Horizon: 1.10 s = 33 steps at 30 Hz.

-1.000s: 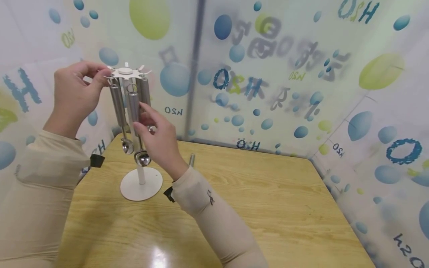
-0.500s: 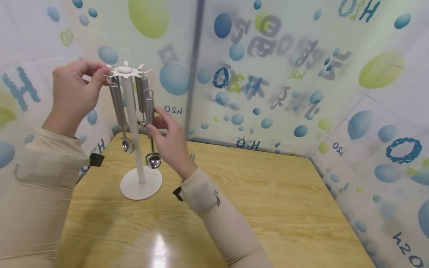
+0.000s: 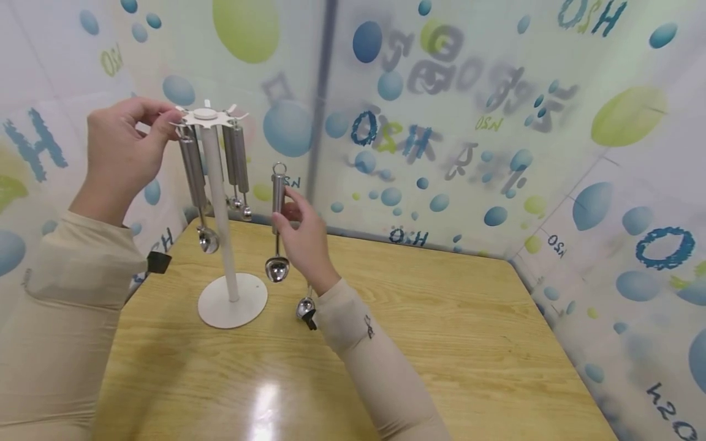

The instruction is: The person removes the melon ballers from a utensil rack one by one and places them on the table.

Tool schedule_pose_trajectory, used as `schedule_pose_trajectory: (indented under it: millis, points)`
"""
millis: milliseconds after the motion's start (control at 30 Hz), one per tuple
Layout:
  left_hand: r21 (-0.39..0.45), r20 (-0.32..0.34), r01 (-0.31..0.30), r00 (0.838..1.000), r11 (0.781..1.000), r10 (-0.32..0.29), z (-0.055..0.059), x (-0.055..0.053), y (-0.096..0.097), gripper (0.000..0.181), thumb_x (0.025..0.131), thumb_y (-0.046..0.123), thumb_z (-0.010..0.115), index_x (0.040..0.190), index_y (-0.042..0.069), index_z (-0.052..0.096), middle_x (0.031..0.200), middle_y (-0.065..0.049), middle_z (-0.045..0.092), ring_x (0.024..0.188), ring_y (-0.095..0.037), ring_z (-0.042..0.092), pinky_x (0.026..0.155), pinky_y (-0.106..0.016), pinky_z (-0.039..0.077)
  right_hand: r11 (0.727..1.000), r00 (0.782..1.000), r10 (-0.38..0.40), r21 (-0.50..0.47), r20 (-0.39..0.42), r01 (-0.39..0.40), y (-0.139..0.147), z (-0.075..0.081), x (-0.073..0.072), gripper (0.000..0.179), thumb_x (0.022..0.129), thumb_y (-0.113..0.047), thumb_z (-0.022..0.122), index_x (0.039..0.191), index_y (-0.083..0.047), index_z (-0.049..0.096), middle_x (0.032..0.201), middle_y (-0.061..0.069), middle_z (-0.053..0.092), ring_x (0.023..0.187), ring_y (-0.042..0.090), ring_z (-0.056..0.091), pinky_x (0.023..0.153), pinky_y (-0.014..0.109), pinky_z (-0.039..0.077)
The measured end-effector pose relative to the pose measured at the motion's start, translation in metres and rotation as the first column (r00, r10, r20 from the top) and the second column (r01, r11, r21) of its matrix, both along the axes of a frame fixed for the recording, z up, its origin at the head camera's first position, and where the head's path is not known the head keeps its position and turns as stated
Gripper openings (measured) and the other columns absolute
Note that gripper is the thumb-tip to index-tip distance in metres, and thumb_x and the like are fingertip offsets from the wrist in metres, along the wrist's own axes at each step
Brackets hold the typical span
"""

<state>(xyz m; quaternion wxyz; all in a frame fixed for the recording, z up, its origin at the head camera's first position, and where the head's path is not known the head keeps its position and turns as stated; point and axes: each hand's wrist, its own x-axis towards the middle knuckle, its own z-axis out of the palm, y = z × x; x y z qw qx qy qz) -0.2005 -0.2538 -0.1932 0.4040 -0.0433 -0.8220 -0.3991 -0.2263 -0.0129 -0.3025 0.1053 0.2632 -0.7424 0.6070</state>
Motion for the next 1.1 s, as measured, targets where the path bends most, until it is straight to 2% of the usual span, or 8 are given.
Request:
schedule_pose_trajectory:
  millis: [167, 400, 667, 833, 1100]
  points:
    - [-0.004, 0.009, -0.008, 1.0, 1.0, 0.008, 0.0, 0.0, 0.0, 0.037, 0.1, 0.034, 0.062, 0.121, 0.005, 0.072, 0.087, 0.009, 0.061, 0.08, 0.002, 0.057, 0.065, -0.021, 0.04, 1.0, 0.999, -0.016, -0.009, 0.045, 0.016, 0.008, -0.011, -0.01, 0.052, 0.1, -0.006, 0.063, 0.149, -0.006, 0.047, 0.12, 0.014, 0.065, 0.111, 0.024, 0.067, 0.088, 0.03, 0.057]
    - [-0.011, 0.01, -0.017, 1.0, 1.0, 0.017, 0.0, -0.001, 0.0, 0.037, 0.1, 0.034, 0.062, 0.121, 0.005, 0.072, 0.087, 0.012, 0.06, 0.081, 0.002, 0.057, 0.067, -0.02, 0.04, 0.998, 0.984, -0.055, -0.033, 0.168, 0.062, 0.021, -0.025, -0.024, 0.05, 0.1, -0.007, 0.063, 0.148, -0.007, 0.048, 0.116, 0.015, 0.065, 0.101, 0.025, 0.066, 0.085, 0.031, 0.058]
    - [-0.02, 0.002, -0.028, 1.0, 0.999, 0.028, 0.0, -0.001, 0.001, 0.038, 0.101, 0.035, 0.062, 0.121, 0.004, 0.072, 0.088, 0.011, 0.06, 0.08, 0.004, 0.056, 0.068, -0.021, 0.039, 0.994, 0.97, -0.109, -0.007, 0.219, 0.113, 0.034, -0.038, -0.036, 0.05, 0.1, -0.005, 0.063, 0.148, -0.006, 0.048, 0.114, 0.016, 0.066, 0.099, 0.028, 0.067, 0.081, 0.034, 0.059]
    - [-0.013, 0.004, -0.024, 1.0, 1.0, 0.024, 0.0, -0.001, 0.001, 0.038, 0.1, 0.035, 0.062, 0.121, 0.005, 0.072, 0.087, 0.014, 0.058, 0.08, 0.003, 0.057, 0.067, -0.02, 0.039, 0.99, 0.952, -0.136, 0.012, 0.274, 0.138, 0.041, -0.049, -0.042, 0.048, 0.1, -0.004, 0.062, 0.146, -0.004, 0.05, 0.114, 0.018, 0.066, 0.098, 0.027, 0.068, 0.08, 0.035, 0.06]
    - [-0.006, 0.009, -0.022, 1.0, 1.0, 0.022, -0.001, -0.002, 0.001, 0.038, 0.101, 0.035, 0.062, 0.122, 0.005, 0.072, 0.087, 0.014, 0.059, 0.081, 0.002, 0.057, 0.067, -0.021, 0.039, 0.99, 0.904, -0.127, 0.003, 0.407, 0.138, 0.052, -0.063, -0.05, 0.047, 0.101, -0.002, 0.059, 0.147, -0.003, 0.048, 0.121, 0.023, 0.063, 0.098, 0.029, 0.066, 0.084, 0.039, 0.059]
